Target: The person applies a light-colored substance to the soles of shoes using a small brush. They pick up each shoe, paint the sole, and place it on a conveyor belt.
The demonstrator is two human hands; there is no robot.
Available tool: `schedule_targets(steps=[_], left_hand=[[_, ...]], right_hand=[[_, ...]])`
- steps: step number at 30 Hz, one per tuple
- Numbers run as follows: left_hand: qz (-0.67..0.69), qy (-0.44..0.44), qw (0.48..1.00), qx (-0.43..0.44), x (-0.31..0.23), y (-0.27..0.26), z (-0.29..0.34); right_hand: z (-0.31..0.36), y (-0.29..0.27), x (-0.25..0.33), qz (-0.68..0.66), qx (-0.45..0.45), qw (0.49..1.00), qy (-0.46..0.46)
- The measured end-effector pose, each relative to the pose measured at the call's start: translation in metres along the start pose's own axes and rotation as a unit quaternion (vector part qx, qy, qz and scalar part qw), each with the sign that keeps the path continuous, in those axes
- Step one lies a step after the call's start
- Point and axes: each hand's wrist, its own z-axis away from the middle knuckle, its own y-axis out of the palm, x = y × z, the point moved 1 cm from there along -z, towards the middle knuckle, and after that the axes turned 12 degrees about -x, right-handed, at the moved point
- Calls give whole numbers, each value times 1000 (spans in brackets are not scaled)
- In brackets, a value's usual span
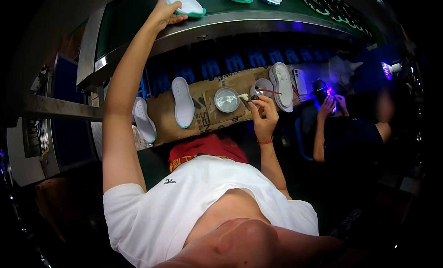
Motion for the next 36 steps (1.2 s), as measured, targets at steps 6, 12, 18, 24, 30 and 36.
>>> schedule_targets(steps=[6,12,18,24,30,36], left_hand=[[48,-5,996,68,-2,20,38],[52,-60,992,101,-2,34,44],[110,-84,979,149,11,37,-37],[113,-79,989,57,1,39,-32],[-39,397,914,-71,63,10,128],[-445,310,838,-56,303,-61,237]], right_hand=[[4,3,-8,-8,-5,1000,-23],[7,1,-3,-1,21,999,25],[9,12,-6,-38,33,997,-56],[15,23,-4,-20,59,994,-89],[30,44,-43,21,87,991,-102],[44,41,-81,56,104,987,-111]])
